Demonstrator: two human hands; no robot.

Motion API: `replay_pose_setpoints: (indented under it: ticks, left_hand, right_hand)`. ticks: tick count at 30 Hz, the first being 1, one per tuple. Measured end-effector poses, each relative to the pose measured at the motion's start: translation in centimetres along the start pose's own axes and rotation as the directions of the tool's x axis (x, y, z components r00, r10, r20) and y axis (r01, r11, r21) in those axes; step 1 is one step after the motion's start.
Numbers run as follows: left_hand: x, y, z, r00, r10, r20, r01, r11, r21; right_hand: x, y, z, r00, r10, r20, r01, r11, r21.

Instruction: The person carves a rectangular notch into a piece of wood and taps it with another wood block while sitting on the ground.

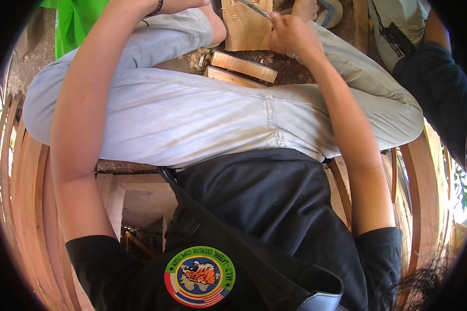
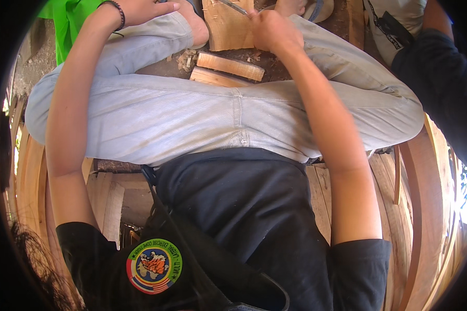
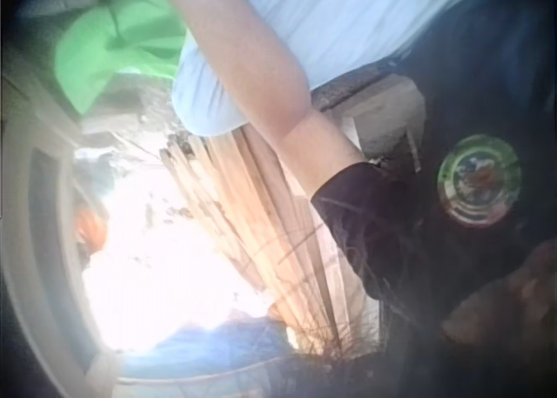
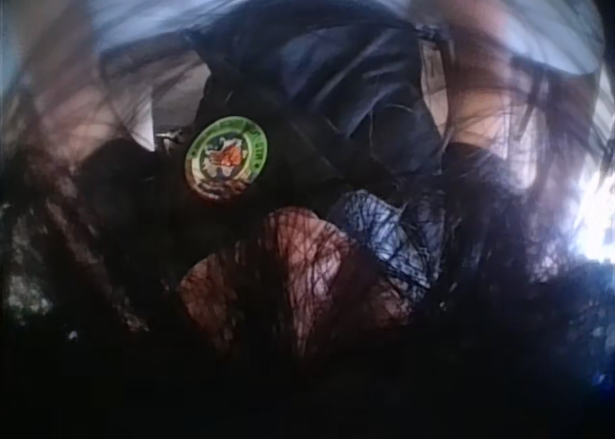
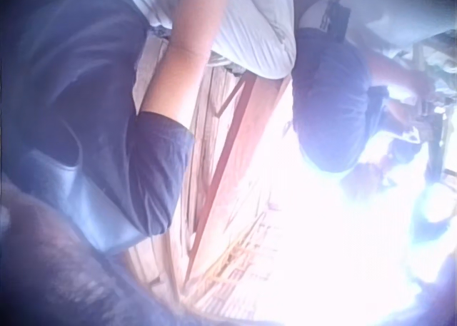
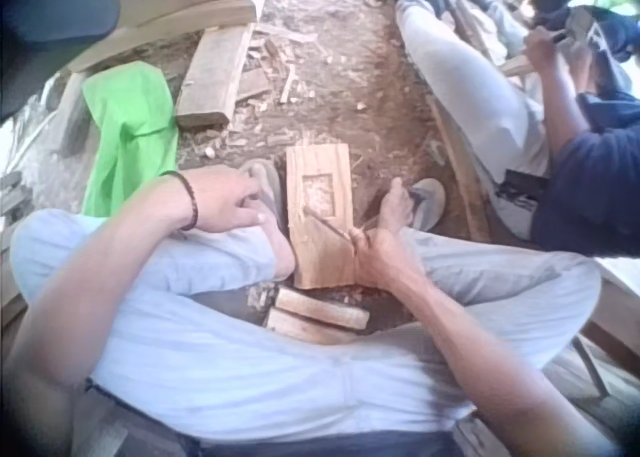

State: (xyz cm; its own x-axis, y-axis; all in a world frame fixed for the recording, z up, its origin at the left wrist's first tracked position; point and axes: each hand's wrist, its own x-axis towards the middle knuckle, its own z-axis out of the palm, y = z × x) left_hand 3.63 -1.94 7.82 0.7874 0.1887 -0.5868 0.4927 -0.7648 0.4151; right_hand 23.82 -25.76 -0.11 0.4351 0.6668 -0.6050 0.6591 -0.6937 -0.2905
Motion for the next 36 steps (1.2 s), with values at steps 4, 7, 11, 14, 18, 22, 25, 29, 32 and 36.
replay_pose_setpoints:
  ticks: [4, 7, 11, 14, 18, 22, 25, 29, 32, 36]
  left_hand:
    - [-1.1, 0.3, -1.1, 0.998, 0.045, -0.047, -0.045, 0.999, -0.012]
    - [-0.9, -0.2, -0.8, 0.997, 0.03, -0.069, -0.031, 0.999, -0.011]
    - [-0.8, 0.0, -0.7, 0.998, -0.053, 0.022, 0.053, 0.999, 0.001]
    - [-0.2, 0.1, -0.3, 0.992, 0.096, -0.084, -0.096, 0.995, -0.001]
    - [-0.4, -0.2, -0.4, 1.0, 0.004, -0.028, -0.004, 1.0, -0.017]
    - [0.3, 0.3, -0.6, 0.999, 0.039, -0.03, -0.041, 0.997, -0.061]
    - [0.3, 1.2, -0.2, 1.0, 0.001, 0.007, -0.001, 0.994, -0.107]
    - [0.0, 2.0, -1.1, 0.996, 0.081, -0.024, -0.083, 0.994, -0.074]
    - [0.3, 0.1, 0.0, 0.998, 0.028, -0.053, -0.034, 0.993, -0.116]
    - [1.2, -0.9, 0.3, 0.982, 0.141, -0.126, -0.157, 0.98, -0.12]
  right_hand:
    - [-0.5, -3.0, -5.2, 0.904, 0.35, 0.246, -0.413, 0.563, 0.716]
    - [-1.3, -1.4, -5.6, 0.938, 0.248, 0.243, -0.347, 0.713, 0.61]
    - [-2.7, -2.3, -4.4, 0.969, 0.102, 0.227, -0.143, 0.975, 0.169]
    - [-2.3, -1.9, -2.9, 0.98, 0.066, 0.185, -0.081, 0.994, 0.076]
    - [-1.6, -0.6, -3.0, 0.987, -0.053, 0.151, 0.068, 0.993, -0.092]
    - [-2.4, -1.7, -4.4, 0.993, 0.007, 0.115, 0.037, 0.927, -0.373]
    - [-2.8, -2.7, -4.4, 0.992, 0.049, 0.12, 0.002, 0.92, -0.391]
    - [-1.7, 0.1, 0.4, 0.976, 0.037, 0.215, -0.077, 0.98, 0.182]
    - [-2.8, -4.5, -1.0, 0.765, 0.228, 0.603, -0.564, 0.69, 0.454]
    - [-2.7, -3.5, -1.3, 0.924, 0.206, 0.322, -0.245, 0.966, 0.083]
